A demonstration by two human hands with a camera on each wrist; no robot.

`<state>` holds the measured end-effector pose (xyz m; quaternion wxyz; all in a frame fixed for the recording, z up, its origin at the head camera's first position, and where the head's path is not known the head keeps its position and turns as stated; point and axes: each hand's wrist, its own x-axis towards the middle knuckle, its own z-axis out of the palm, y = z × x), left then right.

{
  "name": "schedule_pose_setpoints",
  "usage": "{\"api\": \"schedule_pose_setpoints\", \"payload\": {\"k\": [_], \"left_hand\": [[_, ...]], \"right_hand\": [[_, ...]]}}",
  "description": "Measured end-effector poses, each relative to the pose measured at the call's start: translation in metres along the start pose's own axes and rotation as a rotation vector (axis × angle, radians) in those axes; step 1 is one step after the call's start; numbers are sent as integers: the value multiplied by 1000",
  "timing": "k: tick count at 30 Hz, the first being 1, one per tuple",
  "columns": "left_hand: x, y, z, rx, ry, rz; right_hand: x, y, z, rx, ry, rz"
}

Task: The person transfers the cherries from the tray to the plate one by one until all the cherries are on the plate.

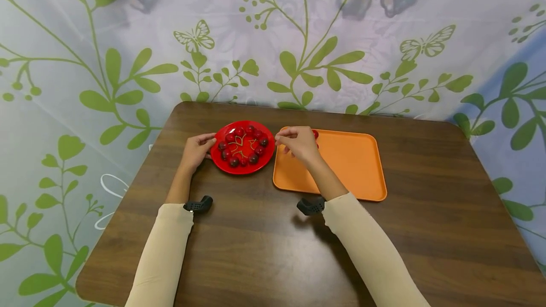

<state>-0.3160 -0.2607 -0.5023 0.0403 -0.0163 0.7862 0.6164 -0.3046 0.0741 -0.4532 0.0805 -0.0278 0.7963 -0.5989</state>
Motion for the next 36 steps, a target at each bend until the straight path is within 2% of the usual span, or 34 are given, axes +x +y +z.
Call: {"api": "schedule_pose_setpoints", "payload": {"k": [7, 13, 19, 23, 29, 36], "left_hand": [[1, -1, 0, -15, -1, 1], [2, -2, 0, -19, -3, -2], [17, -26, -2, -39, 16, 9], [19, -33, -3, -48, 29, 17], [16, -25, -1, -60, 15, 13], [3, -3, 0, -19, 6, 14]], "right_hand": [[-6, 7, -24, -28, 43, -19], [-8, 14, -46, -66, 47, -65], [-6, 26, -60, -149, 132, -124], [-6, 28, -68, -292, 189, -138], [-6, 35, -76, -512, 229, -99], [-5, 47, -80, -611, 220, -11]]}}
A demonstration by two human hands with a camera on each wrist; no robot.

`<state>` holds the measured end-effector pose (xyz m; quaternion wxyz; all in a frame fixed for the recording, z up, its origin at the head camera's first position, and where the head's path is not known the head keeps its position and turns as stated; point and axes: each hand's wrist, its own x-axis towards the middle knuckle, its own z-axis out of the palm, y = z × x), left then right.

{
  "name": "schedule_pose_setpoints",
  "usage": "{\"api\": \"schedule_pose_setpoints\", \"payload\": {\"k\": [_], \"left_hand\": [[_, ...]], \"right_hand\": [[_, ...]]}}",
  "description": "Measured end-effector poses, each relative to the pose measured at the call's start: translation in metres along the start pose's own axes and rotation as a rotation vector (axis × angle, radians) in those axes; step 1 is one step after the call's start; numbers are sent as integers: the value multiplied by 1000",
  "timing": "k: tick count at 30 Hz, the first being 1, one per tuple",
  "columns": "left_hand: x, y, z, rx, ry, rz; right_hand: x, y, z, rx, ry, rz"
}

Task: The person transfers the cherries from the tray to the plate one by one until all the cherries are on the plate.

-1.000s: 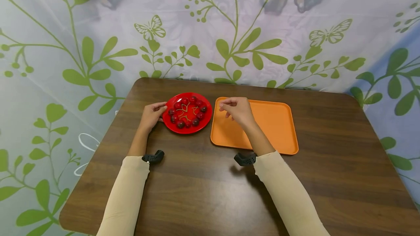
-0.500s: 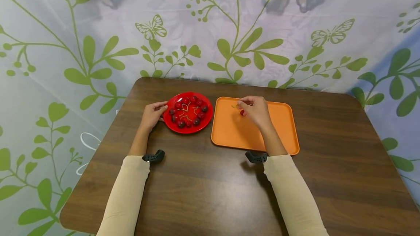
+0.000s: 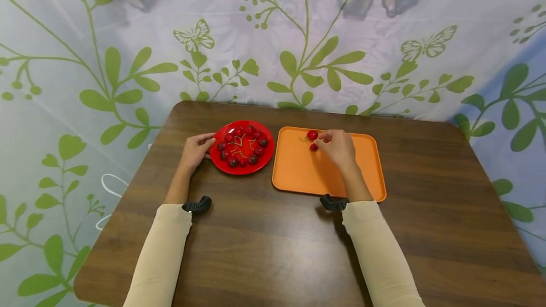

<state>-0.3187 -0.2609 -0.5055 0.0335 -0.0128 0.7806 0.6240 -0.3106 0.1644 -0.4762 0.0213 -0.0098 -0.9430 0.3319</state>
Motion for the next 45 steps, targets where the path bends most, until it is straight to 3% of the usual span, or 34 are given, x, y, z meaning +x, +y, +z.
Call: {"api": "schedule_pose_setpoints", "payload": {"k": [9, 45], "left_hand": [[-3, 2, 0, 39, 0, 9], [-6, 0, 1, 36, -2, -7]], "right_hand": [[0, 3, 4, -54, -60, 80], [1, 6, 19, -113, -75, 72]]}}
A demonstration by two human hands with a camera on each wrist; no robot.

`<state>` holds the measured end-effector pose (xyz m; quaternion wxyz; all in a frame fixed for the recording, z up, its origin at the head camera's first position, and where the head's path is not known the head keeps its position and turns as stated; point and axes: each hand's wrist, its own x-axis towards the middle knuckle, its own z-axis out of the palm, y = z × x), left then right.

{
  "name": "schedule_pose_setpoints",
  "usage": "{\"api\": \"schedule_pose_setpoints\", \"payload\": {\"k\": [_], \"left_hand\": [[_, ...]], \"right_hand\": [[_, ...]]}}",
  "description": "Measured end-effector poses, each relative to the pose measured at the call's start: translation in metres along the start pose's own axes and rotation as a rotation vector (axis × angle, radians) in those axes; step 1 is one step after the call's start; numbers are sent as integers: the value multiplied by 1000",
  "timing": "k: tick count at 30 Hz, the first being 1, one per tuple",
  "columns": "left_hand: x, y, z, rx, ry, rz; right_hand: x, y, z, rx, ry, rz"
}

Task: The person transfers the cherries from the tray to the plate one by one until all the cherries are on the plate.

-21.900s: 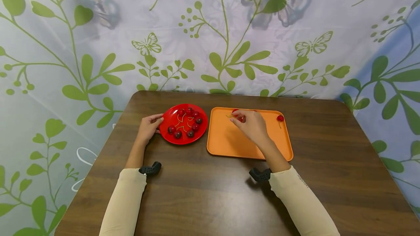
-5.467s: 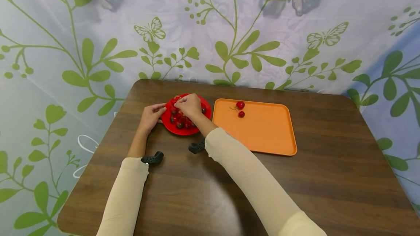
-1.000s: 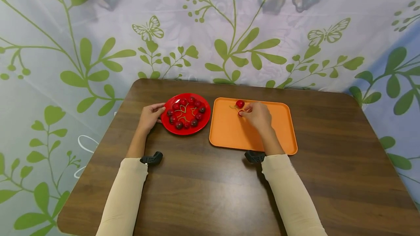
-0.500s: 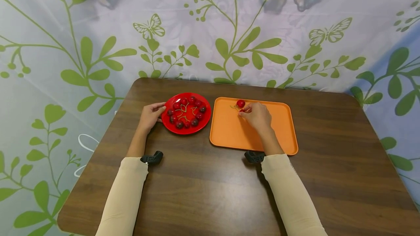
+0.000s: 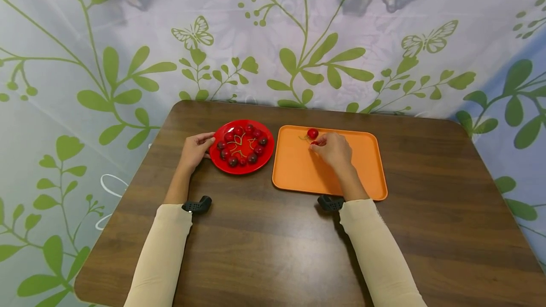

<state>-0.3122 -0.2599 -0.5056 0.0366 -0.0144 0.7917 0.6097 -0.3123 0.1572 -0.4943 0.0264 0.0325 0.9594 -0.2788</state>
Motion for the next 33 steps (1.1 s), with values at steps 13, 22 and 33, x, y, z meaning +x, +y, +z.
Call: {"api": "schedule_pose_setpoints", "payload": {"k": [13, 22, 33], "left_hand": [[-1, 0, -2, 4, 3, 9], [0, 0, 2, 2, 15, -4], [-1, -2, 1, 0, 10, 9]], "right_hand": [[-5, -10, -11, 122, 10, -65], [-12, -27, -6, 166, 13, -197], [-17, -87, 16, 95, -68, -333]]}}
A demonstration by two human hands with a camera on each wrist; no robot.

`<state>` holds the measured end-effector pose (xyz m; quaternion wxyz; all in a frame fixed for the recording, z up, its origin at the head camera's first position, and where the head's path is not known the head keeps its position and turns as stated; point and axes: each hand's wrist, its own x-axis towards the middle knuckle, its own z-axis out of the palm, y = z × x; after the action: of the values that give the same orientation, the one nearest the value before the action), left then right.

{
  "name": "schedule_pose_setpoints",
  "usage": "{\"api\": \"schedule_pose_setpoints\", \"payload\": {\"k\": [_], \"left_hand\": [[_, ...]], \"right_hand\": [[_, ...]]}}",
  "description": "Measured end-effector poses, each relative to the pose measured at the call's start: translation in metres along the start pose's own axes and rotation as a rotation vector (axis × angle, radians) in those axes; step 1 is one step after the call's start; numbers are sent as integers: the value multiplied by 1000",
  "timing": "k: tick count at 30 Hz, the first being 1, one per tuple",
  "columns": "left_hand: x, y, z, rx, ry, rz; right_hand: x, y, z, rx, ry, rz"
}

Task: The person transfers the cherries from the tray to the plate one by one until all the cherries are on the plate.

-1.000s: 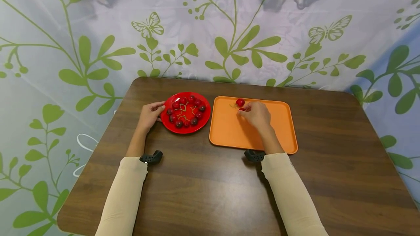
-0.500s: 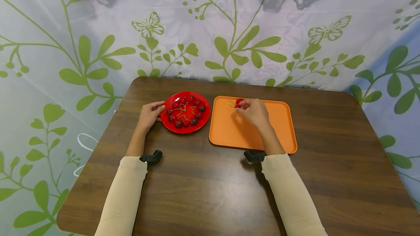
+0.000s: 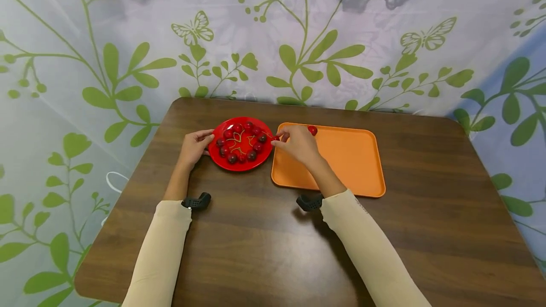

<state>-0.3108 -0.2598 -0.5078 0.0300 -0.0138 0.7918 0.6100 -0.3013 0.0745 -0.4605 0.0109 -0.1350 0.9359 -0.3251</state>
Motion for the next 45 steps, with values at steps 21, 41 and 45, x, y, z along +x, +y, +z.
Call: {"api": "schedule_pose_setpoints", "payload": {"k": [21, 41, 45], "left_hand": [[3, 2, -1, 2, -10, 11], [8, -1, -3, -18, -6, 2], [8, 2, -3, 1, -8, 2]], "right_hand": [[50, -60, 58, -320, -156, -47], [46, -62, 51, -282, -130, -66], [39, -56, 35, -241, -107, -47]]}}
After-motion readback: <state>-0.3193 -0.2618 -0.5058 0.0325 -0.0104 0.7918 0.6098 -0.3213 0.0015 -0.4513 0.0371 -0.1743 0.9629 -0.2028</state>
